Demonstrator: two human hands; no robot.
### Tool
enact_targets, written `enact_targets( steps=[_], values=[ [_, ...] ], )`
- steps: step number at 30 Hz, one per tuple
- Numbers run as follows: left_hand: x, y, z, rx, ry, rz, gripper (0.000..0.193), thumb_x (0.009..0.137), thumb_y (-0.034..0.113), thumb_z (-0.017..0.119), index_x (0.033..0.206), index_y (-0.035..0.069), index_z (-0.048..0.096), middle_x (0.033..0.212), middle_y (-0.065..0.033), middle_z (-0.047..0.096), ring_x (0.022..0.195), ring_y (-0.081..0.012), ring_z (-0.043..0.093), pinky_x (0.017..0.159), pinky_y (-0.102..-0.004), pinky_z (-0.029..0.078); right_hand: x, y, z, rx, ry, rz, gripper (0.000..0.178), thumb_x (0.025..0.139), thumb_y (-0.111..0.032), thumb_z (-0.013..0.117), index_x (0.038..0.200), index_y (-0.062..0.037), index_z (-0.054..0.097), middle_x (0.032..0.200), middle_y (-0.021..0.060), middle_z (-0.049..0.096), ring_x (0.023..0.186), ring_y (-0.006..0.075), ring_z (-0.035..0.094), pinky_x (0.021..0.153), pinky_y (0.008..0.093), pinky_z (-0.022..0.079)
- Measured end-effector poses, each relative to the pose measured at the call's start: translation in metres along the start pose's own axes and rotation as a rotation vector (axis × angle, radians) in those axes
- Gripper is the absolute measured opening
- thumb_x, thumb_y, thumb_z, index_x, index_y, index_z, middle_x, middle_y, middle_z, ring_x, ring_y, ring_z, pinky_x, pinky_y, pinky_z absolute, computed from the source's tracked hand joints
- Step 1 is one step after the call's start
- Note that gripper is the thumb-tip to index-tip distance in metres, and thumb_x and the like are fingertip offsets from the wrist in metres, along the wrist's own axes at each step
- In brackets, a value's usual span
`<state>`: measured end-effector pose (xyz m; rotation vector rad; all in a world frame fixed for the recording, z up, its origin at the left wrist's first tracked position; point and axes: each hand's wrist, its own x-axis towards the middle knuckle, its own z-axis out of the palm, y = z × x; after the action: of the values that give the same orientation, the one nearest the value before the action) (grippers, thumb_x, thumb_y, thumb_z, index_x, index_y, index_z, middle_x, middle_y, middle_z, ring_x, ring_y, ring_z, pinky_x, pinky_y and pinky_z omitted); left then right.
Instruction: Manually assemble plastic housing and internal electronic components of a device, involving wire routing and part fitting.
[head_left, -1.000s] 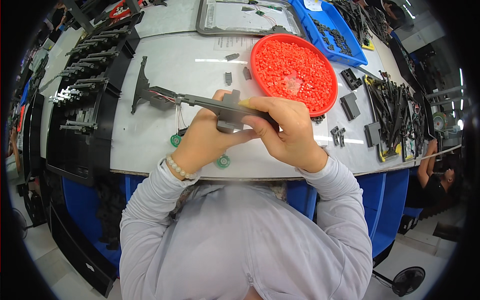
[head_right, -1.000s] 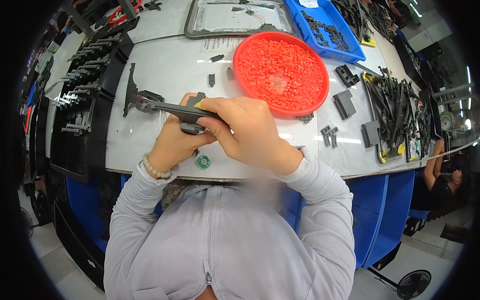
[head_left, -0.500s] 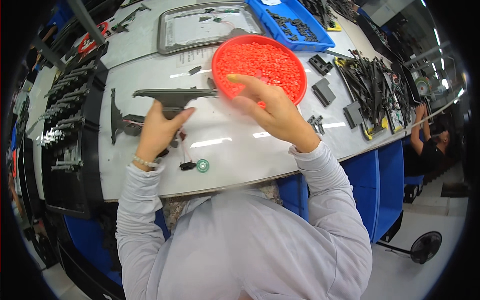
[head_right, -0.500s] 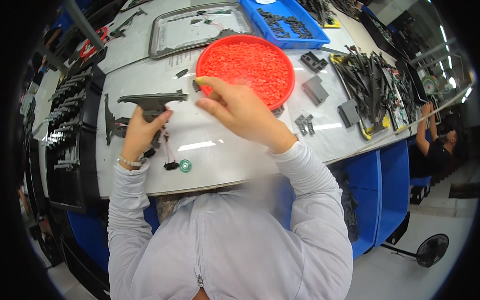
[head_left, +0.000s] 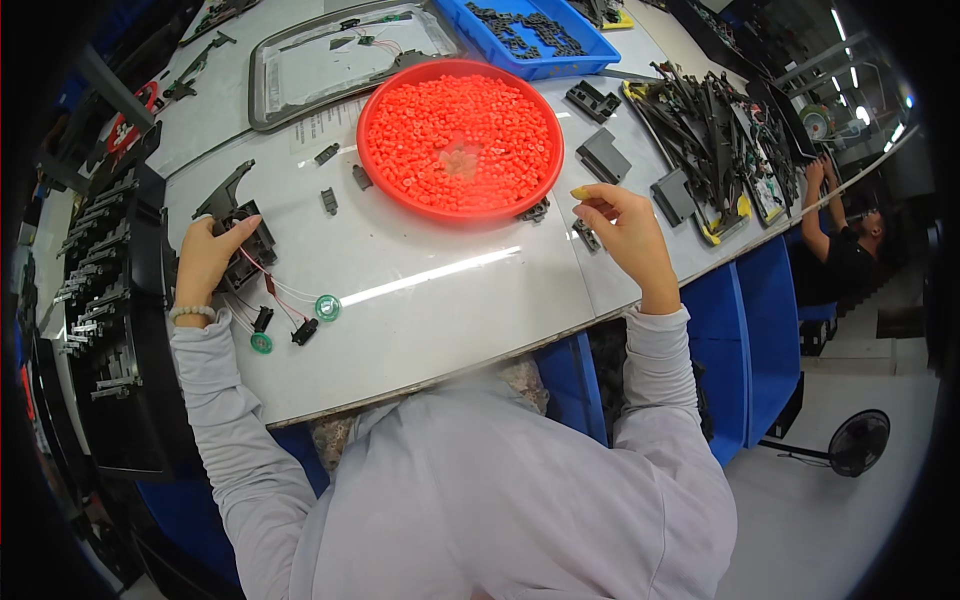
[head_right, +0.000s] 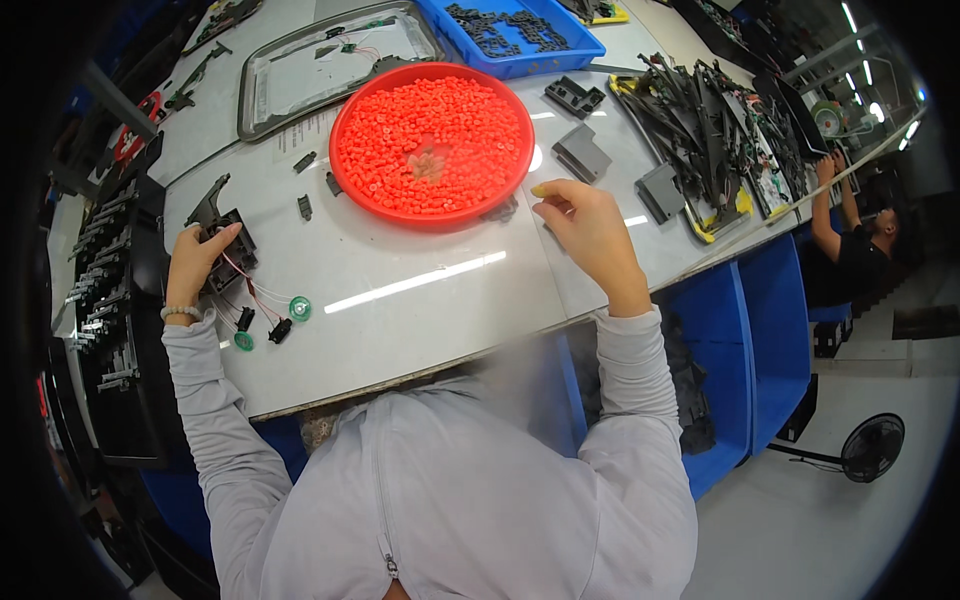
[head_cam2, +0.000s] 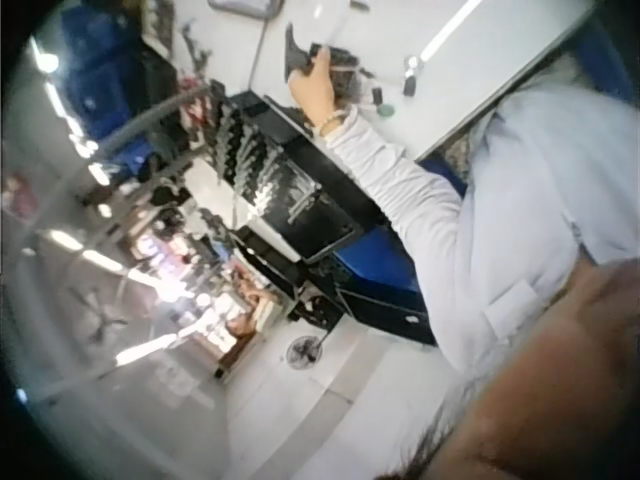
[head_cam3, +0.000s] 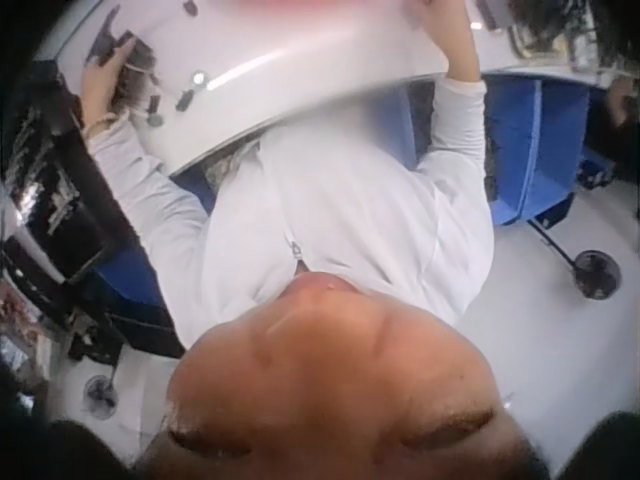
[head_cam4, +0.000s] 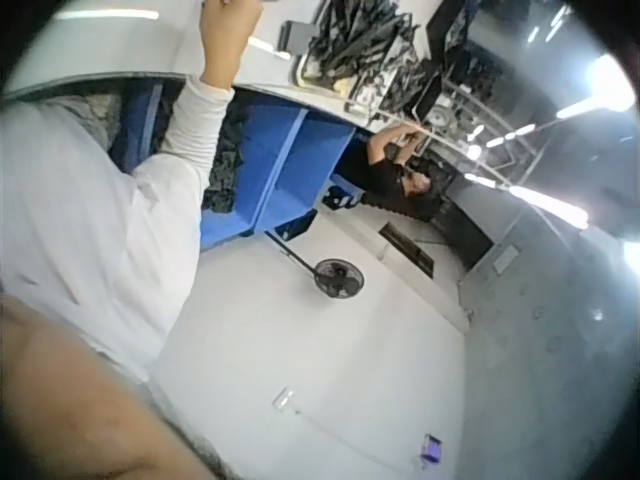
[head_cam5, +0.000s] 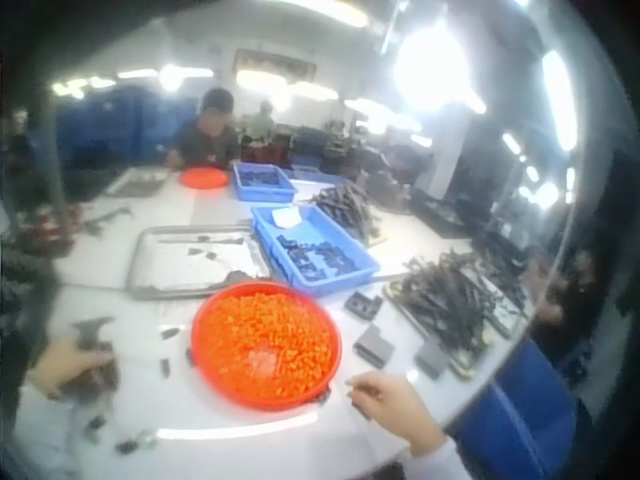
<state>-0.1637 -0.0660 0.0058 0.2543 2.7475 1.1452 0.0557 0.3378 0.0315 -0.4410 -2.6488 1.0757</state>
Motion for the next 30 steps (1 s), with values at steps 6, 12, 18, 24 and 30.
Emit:
enact_targets(
  steps=[6, 12, 18, 24, 30],
  values=[
    [0.02, -0.009, 0.004, 0.182, 0.04, -0.02, 0.056, 0.064, 0.048, 0.075, 0.064, -0.005, 0.059, 0.056, -0.0092, 0.056, 0.049, -0.014, 0.054, 0.048, -0.0306, 0.042, 0.076, -0.035, 0.015, -0.13, -0.05, -0.333, 0.019, 0.078, -0.011, 0.063, 0.093, -0.001, 0.065, 0.082, 0.0155, 0.066, 0.072, 0.029, 0.063, 0.067, 0.034, 0.048],
    [0.018, 0.01, -0.012, 0.402, 0.045, -0.032, 0.061, 0.059, 0.051, 0.077, 0.061, -0.008, 0.061, 0.057, -0.0215, 0.059, 0.055, -0.0327, 0.062, 0.054, -0.0385, 0.047, 0.211, -0.042, 0.073, -0.27, -0.133, -0.467, 0.025, 0.078, -0.014, 0.061, 0.099, -0.0009, 0.064, 0.09, 0.018, 0.066, 0.085, 0.0317, 0.063, 0.075, 0.0361, 0.049],
    [-0.026, 0.007, -0.009, 0.463, 0.467, 0.255, 0.042, 0.071, 0.038, 0.07, 0.075, -0.002, 0.06, 0.076, -0.0209, 0.061, 0.076, -0.0367, 0.059, 0.067, -0.0418, 0.047, 0.303, 0.003, 0.131, -0.439, -0.123, -0.442, 0.03, 0.078, -0.017, 0.06, 0.103, -0.001, 0.064, 0.1, 0.0194, 0.065, 0.091, 0.0331, 0.063, 0.082, 0.0378, 0.048],
    [-0.155, 0.005, -0.032, -0.004, 0.131, 0.434, 0.026, 0.078, 0.017, 0.069, 0.092, -0.003, 0.062, 0.084, -0.0113, 0.063, 0.069, -0.0197, 0.06, 0.061, -0.0281, 0.048, 0.313, 0.009, 0.135, -0.437, -0.195, -0.481, 0.029, 0.081, -0.019, 0.055, 0.102, 0.0004, 0.064, 0.099, 0.0215, 0.064, 0.095, 0.0344, 0.061, 0.083, 0.0386, 0.047],
    [-0.289, -0.111, -0.109, -0.407, -0.326, -0.503, 0.021, 0.084, 0.018, 0.062, 0.093, -0.001, 0.066, 0.087, -0.0099, 0.067, 0.074, -0.0156, 0.065, 0.065, -0.026, 0.052, 0.312, -0.018, 0.102, -0.324, -0.344, -0.592, 0.03, 0.087, -0.012, 0.053, 0.112, 0.0022, 0.058, 0.104, 0.0146, 0.064, 0.096, 0.0201, 0.06, 0.085, 0.0287, 0.044]
  ],
)
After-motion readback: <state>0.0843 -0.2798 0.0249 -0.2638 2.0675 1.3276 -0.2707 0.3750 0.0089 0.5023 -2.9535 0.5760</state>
